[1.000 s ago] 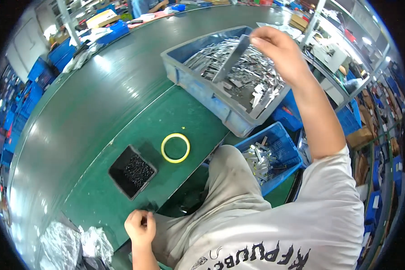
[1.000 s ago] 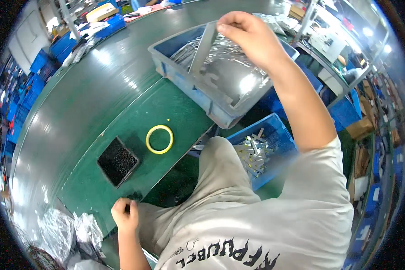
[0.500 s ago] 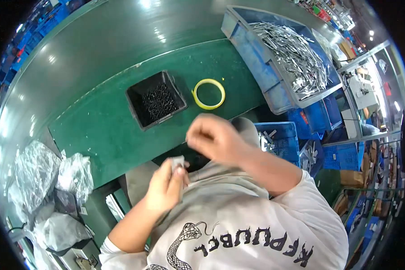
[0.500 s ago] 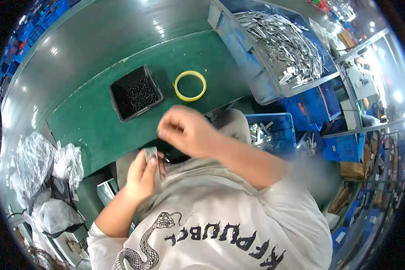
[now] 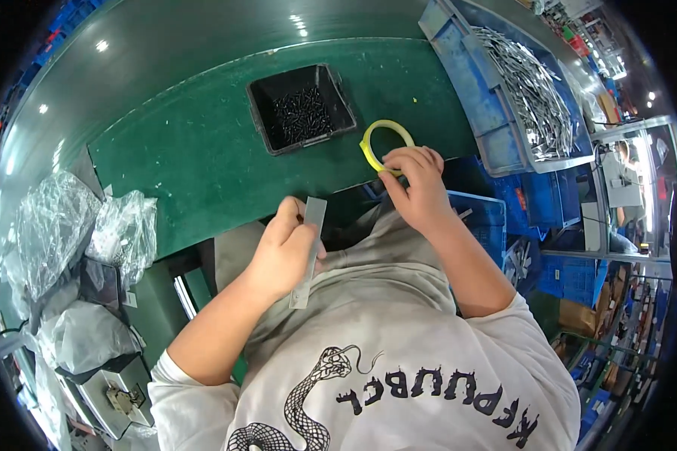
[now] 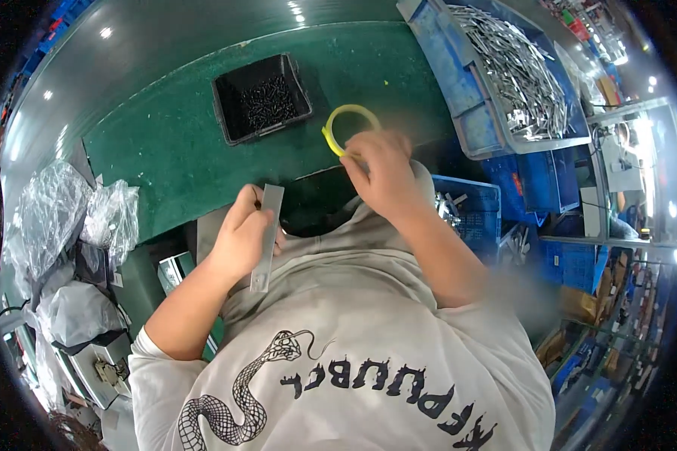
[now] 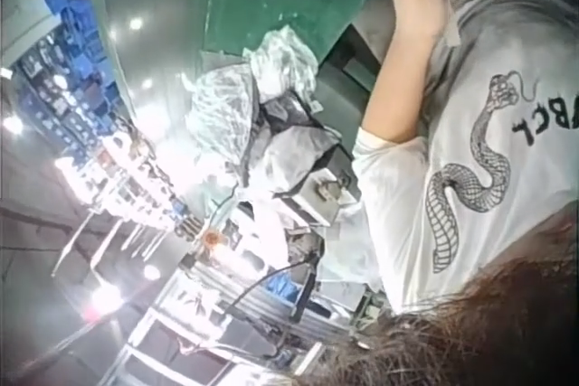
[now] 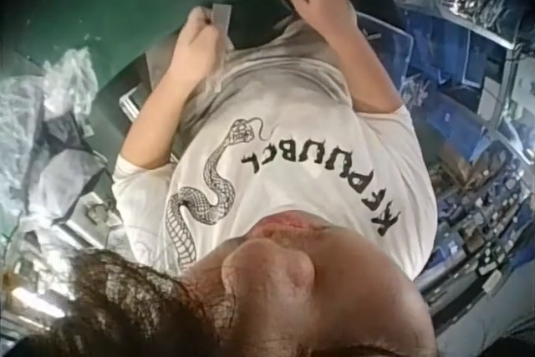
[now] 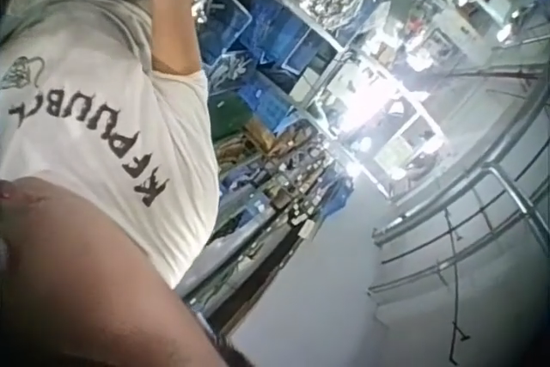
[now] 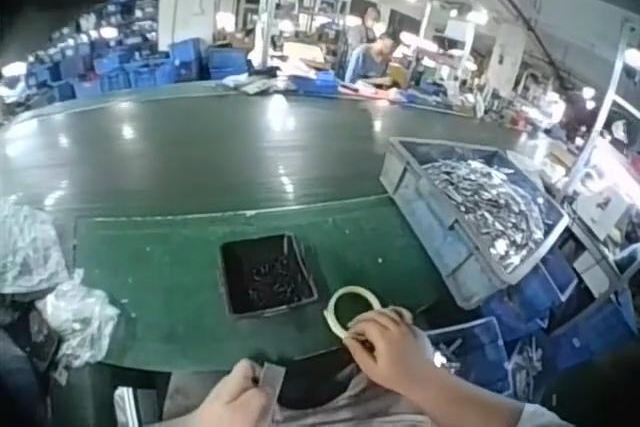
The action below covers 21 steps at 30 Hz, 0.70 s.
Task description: Applying yellow adhesive tape to small metal components at a factory workbench.
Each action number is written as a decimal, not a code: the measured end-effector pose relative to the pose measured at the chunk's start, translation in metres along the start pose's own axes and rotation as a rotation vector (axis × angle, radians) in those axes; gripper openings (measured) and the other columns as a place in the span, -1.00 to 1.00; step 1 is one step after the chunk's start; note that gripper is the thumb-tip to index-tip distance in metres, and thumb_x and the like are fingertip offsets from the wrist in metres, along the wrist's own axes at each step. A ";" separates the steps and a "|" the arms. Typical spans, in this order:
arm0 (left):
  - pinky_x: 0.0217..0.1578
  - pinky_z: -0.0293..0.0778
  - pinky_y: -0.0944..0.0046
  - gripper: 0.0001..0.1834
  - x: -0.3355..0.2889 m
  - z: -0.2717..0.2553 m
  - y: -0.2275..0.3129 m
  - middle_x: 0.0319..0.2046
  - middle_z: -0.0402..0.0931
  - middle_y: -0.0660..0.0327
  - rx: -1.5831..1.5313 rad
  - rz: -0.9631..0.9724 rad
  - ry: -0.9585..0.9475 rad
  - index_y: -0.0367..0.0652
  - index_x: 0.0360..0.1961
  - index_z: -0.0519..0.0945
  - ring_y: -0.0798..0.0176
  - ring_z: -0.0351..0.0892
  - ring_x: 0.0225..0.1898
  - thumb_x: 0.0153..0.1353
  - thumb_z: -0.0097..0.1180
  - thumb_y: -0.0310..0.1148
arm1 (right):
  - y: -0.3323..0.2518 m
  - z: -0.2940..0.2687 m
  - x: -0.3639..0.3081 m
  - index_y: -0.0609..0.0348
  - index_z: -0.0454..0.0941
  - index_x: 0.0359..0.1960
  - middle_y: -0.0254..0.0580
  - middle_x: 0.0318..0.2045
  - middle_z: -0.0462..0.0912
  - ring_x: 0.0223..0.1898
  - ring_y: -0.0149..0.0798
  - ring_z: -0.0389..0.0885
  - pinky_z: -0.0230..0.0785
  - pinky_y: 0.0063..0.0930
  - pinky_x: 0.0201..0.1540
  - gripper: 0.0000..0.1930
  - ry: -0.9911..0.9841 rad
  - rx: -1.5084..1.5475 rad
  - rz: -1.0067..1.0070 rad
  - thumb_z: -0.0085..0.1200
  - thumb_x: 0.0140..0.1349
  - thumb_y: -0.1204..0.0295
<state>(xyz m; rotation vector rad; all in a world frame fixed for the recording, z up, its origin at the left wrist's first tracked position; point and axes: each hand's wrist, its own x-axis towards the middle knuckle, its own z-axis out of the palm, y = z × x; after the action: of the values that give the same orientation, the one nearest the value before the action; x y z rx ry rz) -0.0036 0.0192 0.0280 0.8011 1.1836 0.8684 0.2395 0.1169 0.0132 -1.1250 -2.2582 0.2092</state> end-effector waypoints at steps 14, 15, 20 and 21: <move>-0.36 0.46 0.41 -0.81 -0.006 0.005 -0.009 -0.35 0.50 0.23 0.024 0.245 -0.111 -0.27 0.04 0.36 0.44 0.45 -0.38 0.47 -0.14 -0.47 | -0.042 -0.034 -0.033 0.18 0.52 -0.28 -0.19 -0.23 0.65 -0.16 -0.25 0.60 0.07 -0.10 0.29 -0.88 -0.196 0.622 -0.018 0.18 0.27 0.43; -0.37 0.47 0.40 -0.81 -0.006 0.006 -0.009 -0.34 0.51 0.22 0.024 0.264 -0.112 -0.28 0.04 0.36 0.44 0.46 -0.37 0.47 -0.13 -0.48 | -0.043 -0.034 -0.033 0.18 0.52 -0.28 -0.20 -0.24 0.65 -0.16 -0.25 0.60 0.07 -0.10 0.29 -0.89 -0.198 0.615 -0.008 0.18 0.27 0.43; -0.38 0.50 0.38 -0.80 -0.008 0.007 -0.011 -0.32 0.53 0.19 0.038 0.304 -0.111 -0.31 0.05 0.36 0.42 0.49 -0.36 0.46 -0.12 -0.48 | -0.042 -0.036 -0.032 0.17 0.53 -0.29 -0.21 -0.23 0.66 -0.20 -0.27 0.60 0.06 -0.10 0.30 -0.89 -0.202 0.606 -0.004 0.17 0.28 0.43; -0.38 0.50 0.37 -0.79 -0.009 0.006 -0.011 -0.31 0.53 0.18 0.042 0.314 -0.118 -0.31 0.05 0.35 0.42 0.49 -0.36 0.47 -0.11 -0.48 | -0.041 -0.037 -0.032 0.16 0.53 -0.30 -0.21 -0.24 0.66 -0.21 -0.27 0.59 0.06 -0.10 0.30 -0.89 -0.212 0.606 0.006 0.17 0.28 0.42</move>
<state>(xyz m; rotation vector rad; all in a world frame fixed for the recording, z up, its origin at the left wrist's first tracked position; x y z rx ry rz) 0.0028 0.0061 0.0233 1.0766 0.9889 1.0394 0.2483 0.0619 0.0447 -0.8065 -2.1372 0.9798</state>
